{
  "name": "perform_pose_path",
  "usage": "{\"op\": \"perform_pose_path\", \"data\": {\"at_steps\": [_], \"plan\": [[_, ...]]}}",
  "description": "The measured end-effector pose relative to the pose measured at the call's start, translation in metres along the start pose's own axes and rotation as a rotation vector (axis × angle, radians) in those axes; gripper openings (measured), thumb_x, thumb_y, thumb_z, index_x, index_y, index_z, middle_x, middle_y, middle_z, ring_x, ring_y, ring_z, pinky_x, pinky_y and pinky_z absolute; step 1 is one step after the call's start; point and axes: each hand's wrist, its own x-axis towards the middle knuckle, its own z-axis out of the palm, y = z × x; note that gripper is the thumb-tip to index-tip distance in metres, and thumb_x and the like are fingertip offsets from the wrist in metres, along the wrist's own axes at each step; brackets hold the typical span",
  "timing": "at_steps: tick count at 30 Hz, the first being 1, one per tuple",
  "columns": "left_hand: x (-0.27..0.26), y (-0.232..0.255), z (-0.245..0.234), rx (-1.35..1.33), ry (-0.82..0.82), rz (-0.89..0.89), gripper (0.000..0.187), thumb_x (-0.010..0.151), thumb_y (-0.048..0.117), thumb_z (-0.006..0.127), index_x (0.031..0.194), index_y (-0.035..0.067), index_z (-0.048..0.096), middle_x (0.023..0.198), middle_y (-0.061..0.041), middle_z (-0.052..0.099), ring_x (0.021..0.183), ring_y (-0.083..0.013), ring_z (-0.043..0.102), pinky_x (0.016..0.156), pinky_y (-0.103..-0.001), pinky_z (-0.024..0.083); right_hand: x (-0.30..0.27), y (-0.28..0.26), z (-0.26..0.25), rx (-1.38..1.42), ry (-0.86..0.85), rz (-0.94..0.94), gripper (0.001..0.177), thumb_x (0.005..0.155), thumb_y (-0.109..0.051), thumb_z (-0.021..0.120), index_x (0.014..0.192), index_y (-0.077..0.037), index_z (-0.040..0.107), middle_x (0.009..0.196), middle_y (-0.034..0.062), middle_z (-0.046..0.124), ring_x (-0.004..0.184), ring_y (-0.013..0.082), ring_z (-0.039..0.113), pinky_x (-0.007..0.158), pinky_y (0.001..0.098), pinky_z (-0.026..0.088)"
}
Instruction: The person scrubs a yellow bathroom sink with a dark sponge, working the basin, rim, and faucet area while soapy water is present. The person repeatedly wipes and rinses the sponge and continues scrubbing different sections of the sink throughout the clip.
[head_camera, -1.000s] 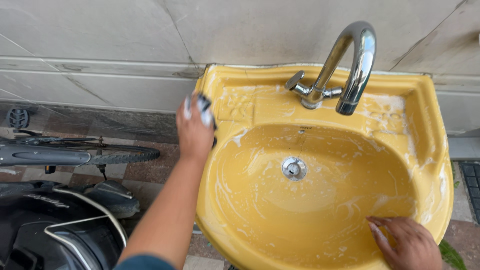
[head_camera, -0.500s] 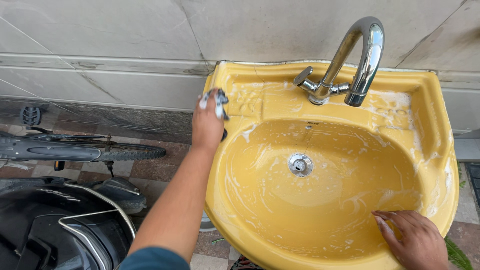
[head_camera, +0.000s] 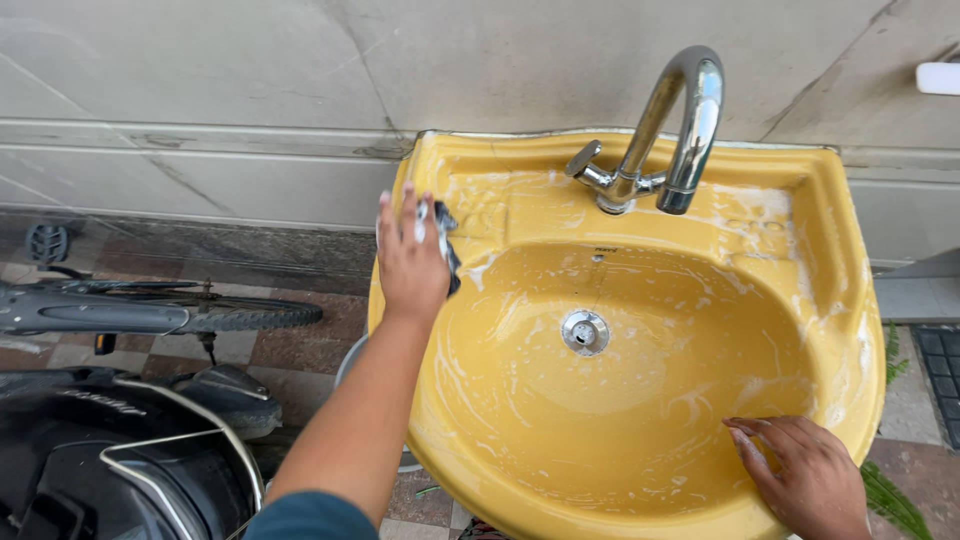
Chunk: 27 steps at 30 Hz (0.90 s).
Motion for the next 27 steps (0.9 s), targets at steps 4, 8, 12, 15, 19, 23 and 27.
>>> {"op": "perform_pose_path", "data": {"at_steps": [4, 8, 12, 15, 19, 23, 27], "plan": [[0.062, 0.029, 0.036, 0.027, -0.192, -0.041, 0.061, 0.102, 0.03, 0.05, 0.156, 0.008, 0.033, 0.171, -0.013, 0.023, 0.157, -0.0349, 0.02, 0.127, -0.045, 0.021, 0.0, -0.005, -0.004, 0.021, -0.001, 0.032, 0.027, 0.089, -0.042, 0.069, 0.103, -0.021, 0.079, 0.097, 0.0002, 0.077, 0.1, 0.02, 0.07, 0.096, 0.0364, 0.054], [0.066, 0.099, 0.053, -0.225, -0.134, -0.169, 0.07, 0.1, 0.034, 0.05, 0.155, -0.003, 0.03, 0.162, -0.027, 0.026, 0.148, -0.0344, 0.026, 0.122, -0.04, 0.021, 0.004, -0.008, -0.007, 0.003, -0.023, 0.042, 0.027, 0.088, -0.042, 0.068, 0.103, -0.022, 0.079, 0.097, 0.0001, 0.077, 0.1, 0.0199, 0.07, 0.096, 0.0362, 0.053], [0.056, 0.167, 0.051, -0.336, -0.265, -0.108, 0.055, 0.106, 0.026, 0.049, 0.155, 0.001, 0.046, 0.159, -0.018, 0.044, 0.151, -0.0285, 0.041, 0.13, -0.038, 0.029, 0.002, -0.009, -0.007, 0.022, -0.046, 0.063, 0.027, 0.088, -0.042, 0.069, 0.102, -0.022, 0.08, 0.097, -0.0005, 0.078, 0.101, 0.0203, 0.07, 0.097, 0.0363, 0.053], [0.056, 0.197, 0.046, -0.362, -0.157, 0.039, 0.056, 0.088, 0.03, 0.055, 0.138, 0.005, 0.052, 0.15, -0.018, 0.046, 0.142, -0.0306, 0.041, 0.118, -0.041, 0.031, 0.006, -0.009, -0.006, -0.001, -0.038, 0.05, 0.028, 0.088, -0.042, 0.069, 0.103, -0.022, 0.08, 0.098, -0.0001, 0.078, 0.102, 0.0204, 0.07, 0.097, 0.0369, 0.052], [0.058, 0.163, 0.049, -0.471, -0.187, 0.035, 0.048, 0.099, 0.027, 0.047, 0.141, 0.006, 0.053, 0.142, -0.018, 0.055, 0.132, -0.0314, 0.053, 0.117, -0.041, 0.04, 0.001, -0.008, -0.005, 0.0, -0.025, 0.04, 0.029, 0.088, -0.043, 0.069, 0.102, -0.021, 0.08, 0.098, 0.0002, 0.078, 0.102, 0.0202, 0.07, 0.098, 0.0367, 0.053], [0.063, 0.1, 0.052, -0.397, -0.056, -0.118, 0.041, 0.101, 0.023, 0.046, 0.136, 0.007, 0.059, 0.137, -0.016, 0.056, 0.126, -0.0335, 0.054, 0.113, -0.047, 0.042, 0.005, -0.009, -0.007, -0.001, -0.048, 0.069, 0.028, 0.089, -0.043, 0.07, 0.101, -0.02, 0.08, 0.098, -0.0011, 0.078, 0.103, 0.0194, 0.07, 0.097, 0.0363, 0.053], [0.084, 0.113, 0.058, -0.202, -0.213, -0.262, 0.038, 0.096, 0.016, 0.05, 0.129, 0.004, 0.062, 0.136, -0.013, 0.054, 0.119, -0.0312, 0.055, 0.107, -0.047, 0.043, 0.006, -0.014, -0.009, 0.021, -0.009, 0.061, 0.027, 0.087, -0.041, 0.071, 0.1, -0.02, 0.08, 0.097, -0.0003, 0.078, 0.101, 0.0204, 0.07, 0.096, 0.0368, 0.052]]}}
